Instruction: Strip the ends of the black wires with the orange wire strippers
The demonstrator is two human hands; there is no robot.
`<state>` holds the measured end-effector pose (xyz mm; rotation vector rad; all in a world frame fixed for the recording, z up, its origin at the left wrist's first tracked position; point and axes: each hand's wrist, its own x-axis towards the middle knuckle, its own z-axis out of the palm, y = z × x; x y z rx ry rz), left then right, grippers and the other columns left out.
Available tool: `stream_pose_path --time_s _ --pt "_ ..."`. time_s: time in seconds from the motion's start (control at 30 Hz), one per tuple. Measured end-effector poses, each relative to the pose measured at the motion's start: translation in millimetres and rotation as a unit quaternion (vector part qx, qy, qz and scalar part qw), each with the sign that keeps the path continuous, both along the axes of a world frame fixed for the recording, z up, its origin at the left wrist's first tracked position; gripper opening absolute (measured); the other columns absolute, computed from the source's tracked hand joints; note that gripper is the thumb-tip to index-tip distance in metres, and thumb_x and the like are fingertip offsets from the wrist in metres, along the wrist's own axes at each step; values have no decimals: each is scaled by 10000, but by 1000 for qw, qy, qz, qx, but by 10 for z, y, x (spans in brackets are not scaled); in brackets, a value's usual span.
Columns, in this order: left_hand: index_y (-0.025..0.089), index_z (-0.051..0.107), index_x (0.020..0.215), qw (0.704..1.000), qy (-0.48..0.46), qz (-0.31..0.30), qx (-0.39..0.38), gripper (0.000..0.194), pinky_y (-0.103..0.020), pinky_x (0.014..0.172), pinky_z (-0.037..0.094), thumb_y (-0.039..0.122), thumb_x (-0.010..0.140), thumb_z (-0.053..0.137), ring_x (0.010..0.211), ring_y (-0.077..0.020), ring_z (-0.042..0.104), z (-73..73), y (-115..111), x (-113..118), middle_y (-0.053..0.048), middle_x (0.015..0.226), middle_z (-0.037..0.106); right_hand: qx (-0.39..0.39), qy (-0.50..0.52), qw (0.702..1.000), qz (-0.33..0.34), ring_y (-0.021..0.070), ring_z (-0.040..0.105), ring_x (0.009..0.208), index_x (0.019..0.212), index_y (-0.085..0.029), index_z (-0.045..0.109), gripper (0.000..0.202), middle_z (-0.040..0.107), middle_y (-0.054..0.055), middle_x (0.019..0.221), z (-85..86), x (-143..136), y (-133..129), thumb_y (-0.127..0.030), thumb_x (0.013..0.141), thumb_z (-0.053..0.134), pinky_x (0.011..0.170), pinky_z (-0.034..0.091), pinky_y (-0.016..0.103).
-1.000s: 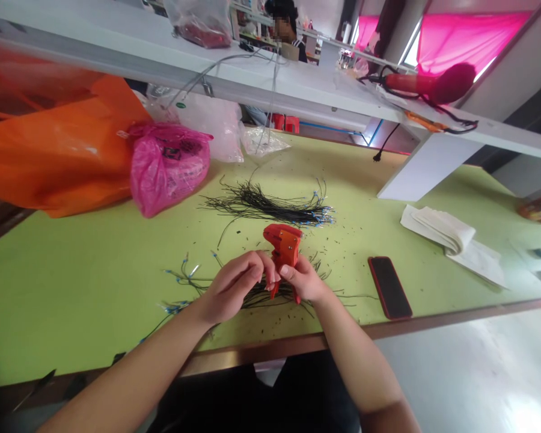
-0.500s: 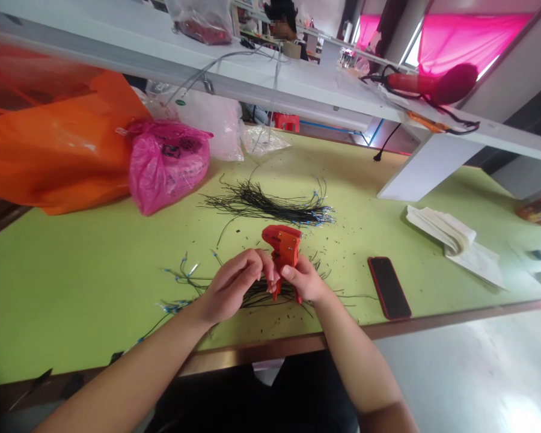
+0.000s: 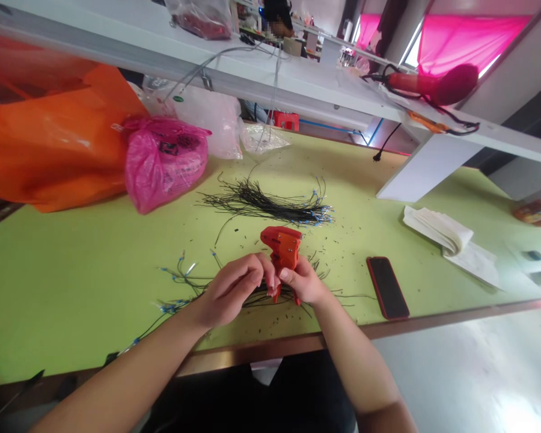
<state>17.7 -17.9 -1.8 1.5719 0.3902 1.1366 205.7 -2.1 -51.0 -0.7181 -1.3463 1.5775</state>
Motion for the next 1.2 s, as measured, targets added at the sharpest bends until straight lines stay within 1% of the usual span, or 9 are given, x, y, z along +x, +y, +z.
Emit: stream_pose_path --time_s 0.1,0.27,0.5,0.6,0.7,0.77,0.83,0.97,1.2 --pt "180 544 852 1000 -3 -1 0 304 -295 709 564 360 1071 433 748 -141 643 -6 4 4 -55 907 616 -5 15 1000 -3 142 557 487 710 -194 605 506 586 -9 571 -25 -25 -1 -674 818 721 495 486 271" --pt "178 549 864 1000 -12 -3 3 288 -293 702 566 331 1074 425 747 -140 648 -17 8 11 -54 905 612 -12 3 1000 -2 149 560 483 681 -201 575 539 572 -8 552 -59 -21 5 -708 797 716 474 483 273" --pt "178 551 879 1000 0 6 15 281 -291 695 572 329 1076 420 745 -135 647 -4 -10 21 -62 927 624 -1 5 1000 4 142 550 471 656 -201 561 537 565 -9 529 25 -21 6 -691 793 734 449 467 259" --pt "179 546 883 1000 -5 18 18 271 -289 675 581 319 1075 415 723 -132 650 16 -25 24 -67 932 635 -15 7 1000 20 142 543 455 670 -204 553 557 555 -18 517 56 -26 -1 -723 776 725 466 500 279" --pt "186 529 864 995 -1 78 61 248 -299 691 586 279 1067 420 730 -134 654 32 -19 12 -75 963 647 -28 23 999 33 139 534 438 733 -201 562 548 538 -39 517 77 -17 -8 -720 764 737 487 532 303" --pt "193 527 844 982 29 147 117 225 -314 744 579 236 1048 440 804 -155 662 36 -3 -3 -84 989 651 -33 33 998 37 134 526 435 740 -198 562 546 518 -47 522 93 -5 -12 -712 762 745 488 536 307" --pt "201 531 843 963 71 196 171 196 -314 774 565 188 1024 457 861 -171 655 36 14 -17 -83 973 652 -30 42 998 38 130 519 436 717 -197 559 549 492 -50 528 109 7 -15 -715 770 734 486 534 307" --pt "213 526 882 937 118 221 244 158 -273 727 541 113 987 462 807 -154 631 36 24 -21 -60 910 650 -23 51 997 50 114 482 422 707 -200 547 553 461 -56 526 128 26 -16 -722 785 713 472 505 283" --pt "219 523 906 920 128 267 257 153 -253 696 537 80 964 496 802 -154 663 19 -6 -12 -53 886 678 5 85 992 89 108 483 425 754 -198 549 506 485 -48 561 124 36 -22 -675 837 694 473 507 271"
